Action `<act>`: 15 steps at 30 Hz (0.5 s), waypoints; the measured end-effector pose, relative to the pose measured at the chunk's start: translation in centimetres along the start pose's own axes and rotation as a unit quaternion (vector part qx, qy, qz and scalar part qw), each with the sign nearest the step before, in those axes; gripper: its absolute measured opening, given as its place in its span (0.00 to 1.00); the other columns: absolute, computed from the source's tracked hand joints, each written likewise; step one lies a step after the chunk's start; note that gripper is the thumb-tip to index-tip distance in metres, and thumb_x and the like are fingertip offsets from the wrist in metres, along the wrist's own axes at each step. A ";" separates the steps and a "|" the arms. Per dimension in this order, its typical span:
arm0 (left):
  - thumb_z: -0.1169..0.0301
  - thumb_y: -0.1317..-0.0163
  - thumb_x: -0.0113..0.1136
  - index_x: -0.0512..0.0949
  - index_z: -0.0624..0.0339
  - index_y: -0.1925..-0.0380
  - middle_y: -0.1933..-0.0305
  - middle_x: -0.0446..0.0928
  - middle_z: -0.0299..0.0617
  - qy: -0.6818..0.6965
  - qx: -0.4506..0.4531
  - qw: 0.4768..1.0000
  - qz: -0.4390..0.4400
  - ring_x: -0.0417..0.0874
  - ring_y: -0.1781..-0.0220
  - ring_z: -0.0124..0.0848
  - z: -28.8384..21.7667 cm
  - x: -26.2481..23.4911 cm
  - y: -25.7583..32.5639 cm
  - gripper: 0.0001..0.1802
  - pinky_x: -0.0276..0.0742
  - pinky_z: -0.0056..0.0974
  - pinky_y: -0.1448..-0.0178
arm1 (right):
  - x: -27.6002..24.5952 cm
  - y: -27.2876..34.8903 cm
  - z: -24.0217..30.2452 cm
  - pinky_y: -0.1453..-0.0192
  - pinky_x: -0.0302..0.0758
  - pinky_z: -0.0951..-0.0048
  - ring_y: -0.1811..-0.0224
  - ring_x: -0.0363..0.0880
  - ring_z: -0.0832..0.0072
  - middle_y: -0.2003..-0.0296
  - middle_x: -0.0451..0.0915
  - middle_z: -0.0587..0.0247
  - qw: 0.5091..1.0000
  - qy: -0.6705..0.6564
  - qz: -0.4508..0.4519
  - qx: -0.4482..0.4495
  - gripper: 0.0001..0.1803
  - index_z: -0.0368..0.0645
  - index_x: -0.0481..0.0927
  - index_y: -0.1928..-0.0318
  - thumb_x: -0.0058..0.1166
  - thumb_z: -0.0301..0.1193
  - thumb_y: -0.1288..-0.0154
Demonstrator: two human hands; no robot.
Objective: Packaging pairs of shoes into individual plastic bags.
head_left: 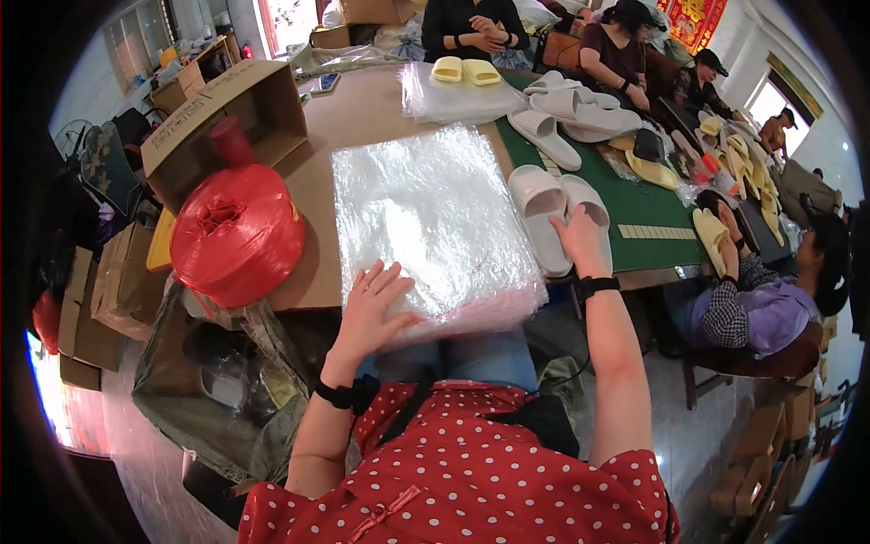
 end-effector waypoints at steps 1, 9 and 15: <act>0.57 0.47 0.73 0.80 0.50 0.42 0.29 0.72 0.46 -0.002 -0.001 1.000 0.007 0.62 0.22 0.51 0.1 0.1 0.0 0.31 0.48 0.57 0.19 | 0.1 -0.4 -0.1 0.51 0.79 0.47 0.53 0.82 0.42 0.58 0.82 0.36 1.000 -0.001 -0.001 -0.002 0.28 0.34 0.71 0.53 0.60 0.48 0.34; 0.56 0.46 0.72 0.80 0.49 0.42 0.28 0.71 0.46 0.015 -0.001 1.000 0.008 0.61 0.22 0.52 0.0 0.0 0.0 0.30 0.47 0.58 0.19 | -0.2 -0.5 -3.0 0.57 0.77 0.43 0.62 0.83 0.40 0.68 0.82 0.36 0.996 -0.054 -0.076 -0.005 0.21 0.37 0.76 0.62 0.54 0.46 0.30; 0.54 0.45 0.71 0.79 0.50 0.41 0.28 0.70 0.46 0.006 0.004 1.000 0.013 0.61 0.22 0.52 0.3 -0.1 -0.1 0.31 0.47 0.59 0.19 | -7.3 3.0 -0.6 0.66 0.71 0.55 0.74 0.75 0.50 0.76 0.76 0.47 0.963 -0.199 -0.180 -0.017 0.19 0.33 0.72 0.70 0.62 0.36 0.33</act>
Point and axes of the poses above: each hand's wrist, its own y-axis away from the middle knuckle, its own x-axis out of the palm, z = x × y, the point moved 6 cm from there along -y, towards the middle knuckle
